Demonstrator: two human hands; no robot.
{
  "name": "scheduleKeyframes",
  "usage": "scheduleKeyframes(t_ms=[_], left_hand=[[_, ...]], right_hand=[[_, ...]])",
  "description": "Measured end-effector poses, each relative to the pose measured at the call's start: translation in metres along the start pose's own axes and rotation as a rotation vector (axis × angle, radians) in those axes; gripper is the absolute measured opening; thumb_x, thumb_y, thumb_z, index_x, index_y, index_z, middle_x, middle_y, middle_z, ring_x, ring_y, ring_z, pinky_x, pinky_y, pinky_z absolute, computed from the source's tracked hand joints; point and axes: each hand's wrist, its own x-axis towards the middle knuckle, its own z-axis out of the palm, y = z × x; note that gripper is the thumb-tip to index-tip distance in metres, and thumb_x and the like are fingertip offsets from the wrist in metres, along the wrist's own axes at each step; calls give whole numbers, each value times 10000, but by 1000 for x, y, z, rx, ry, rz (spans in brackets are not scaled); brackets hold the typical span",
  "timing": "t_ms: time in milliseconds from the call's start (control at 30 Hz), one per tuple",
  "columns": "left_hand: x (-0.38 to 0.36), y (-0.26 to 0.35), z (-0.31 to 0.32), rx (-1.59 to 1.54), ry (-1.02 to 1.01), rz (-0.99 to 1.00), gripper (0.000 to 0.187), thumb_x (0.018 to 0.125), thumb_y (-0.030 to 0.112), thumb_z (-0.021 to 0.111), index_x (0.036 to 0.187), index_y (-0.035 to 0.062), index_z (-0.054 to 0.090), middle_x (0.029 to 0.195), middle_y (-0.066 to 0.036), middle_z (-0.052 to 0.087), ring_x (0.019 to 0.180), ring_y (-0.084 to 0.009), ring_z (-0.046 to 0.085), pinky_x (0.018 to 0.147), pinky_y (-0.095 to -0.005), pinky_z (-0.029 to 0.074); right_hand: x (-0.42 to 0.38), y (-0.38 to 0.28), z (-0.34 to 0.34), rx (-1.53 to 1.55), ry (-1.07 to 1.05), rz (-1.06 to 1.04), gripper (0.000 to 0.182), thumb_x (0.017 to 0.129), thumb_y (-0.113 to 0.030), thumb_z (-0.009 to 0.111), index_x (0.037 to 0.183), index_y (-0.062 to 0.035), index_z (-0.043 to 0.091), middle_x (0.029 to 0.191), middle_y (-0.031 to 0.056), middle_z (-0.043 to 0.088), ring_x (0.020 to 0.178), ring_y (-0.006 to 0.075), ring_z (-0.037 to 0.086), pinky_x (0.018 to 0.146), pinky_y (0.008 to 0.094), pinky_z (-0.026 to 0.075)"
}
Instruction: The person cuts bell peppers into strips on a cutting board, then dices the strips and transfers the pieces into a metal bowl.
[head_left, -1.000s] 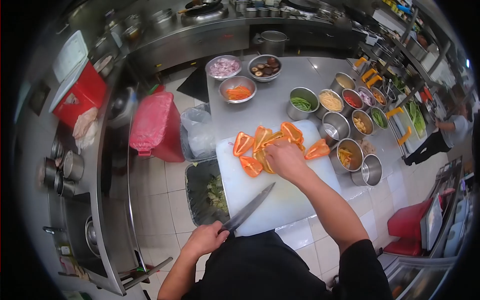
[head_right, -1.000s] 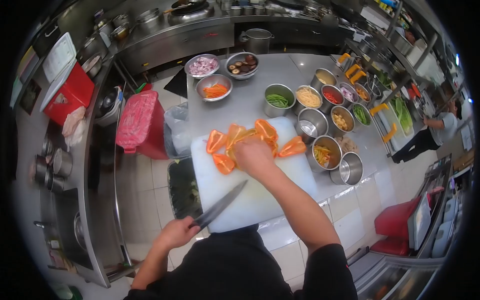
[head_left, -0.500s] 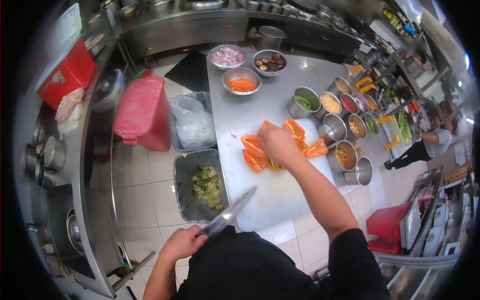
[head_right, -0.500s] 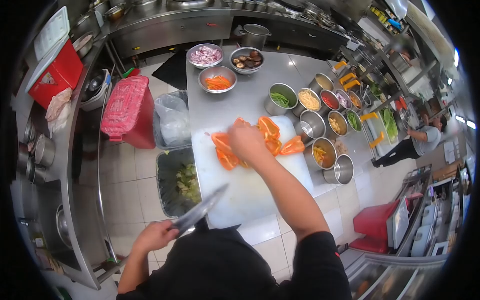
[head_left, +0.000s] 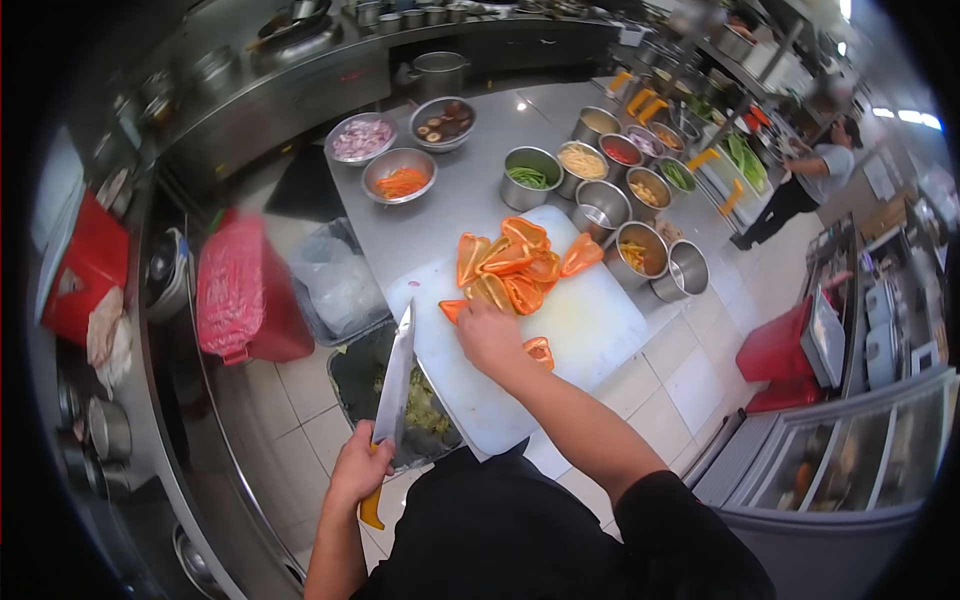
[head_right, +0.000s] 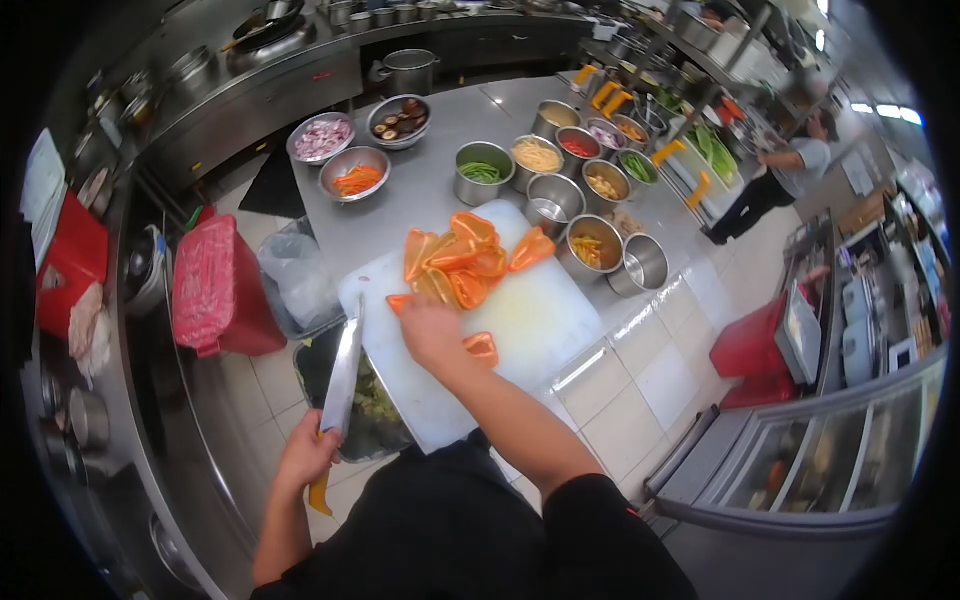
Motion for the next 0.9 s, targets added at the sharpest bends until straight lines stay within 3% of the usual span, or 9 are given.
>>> scheduleKeyframes(t_ms=[67,167,333,533,633,700,733,800,900], left_hand=[[7,-7,-2,-7,-17,18,260,995,199,602,1145,-2,534,852,-122,700,649,-204,701,660,-375,565],[5,-8,-8,26,-25,23,253,994,191,592,1149,-2,541,867,-115,697,647,-195,686,664,-369,560],[7,-15,-15,4,-32,2,252,987,181,593,1160,1,552,856,-107,693,647,-185,680,666,-366,556],[8,-13,-17,48,-36,57,244,982,154,595,1178,12,564,863,-107,687,650,-184,672,612,-348,555],[19,-19,-13,67,-53,193,220,969,120,586,1157,7,565,852,-113,677,629,-193,669,568,-341,565],[20,5,-10,132,-88,241,211,943,87,571,1137,2,572,797,-114,665,669,-185,687,519,-346,552],[19,27,-6,243,-110,167,215,935,86,590,1136,9,591,803,-154,687,696,-254,712,571,-386,562],[26,36,2,474,-43,424,207,922,98,626,1112,18,608,842,-209,693,744,-370,708,666,-469,559],[32,51,8,796,-17,549,251,900,76,645,1138,2,614,880,-245,692,864,-450,684,783,-515,537]], right_hand=[[10,3,14,-69,-55,-11,300,905,-300,713,991,-14,699,931,151,668,885,354,694,747,452,574],[-10,15,-35,97,-86,75,192,917,-213,700,977,-31,688,951,122,676,833,337,693,692,441,570],[-88,35,-90,250,422,70,144,849,-71,727,979,-76,664,1004,89,691,840,328,681,709,442,556],[-127,54,2,-104,240,141,104,853,-101,662,927,-60,602,887,125,647,792,343,639,728,471,528],[-131,49,19,18,298,131,81,830,-85,597,895,-55,560,820,142,608,803,360,633,744,502,522],[-131,56,24,21,295,54,103,859,-94,581,957,-61,583,1064,133,647,965,326,632,855,461,522],[-131,61,31,30,299,24,143,867,-103,580,1003,-62,600,1212,130,655,1025,312,618,901,445,512],[-131,66,23,49,277,20,139,867,-92,582,1003,-66,600,1311,118,628,1081,307,606,936,432,508],[-124,72,24,98,323,-97,218,870,-83,586,1084,-61,622,1382,108,609,1162,311,590,991,421,499]])
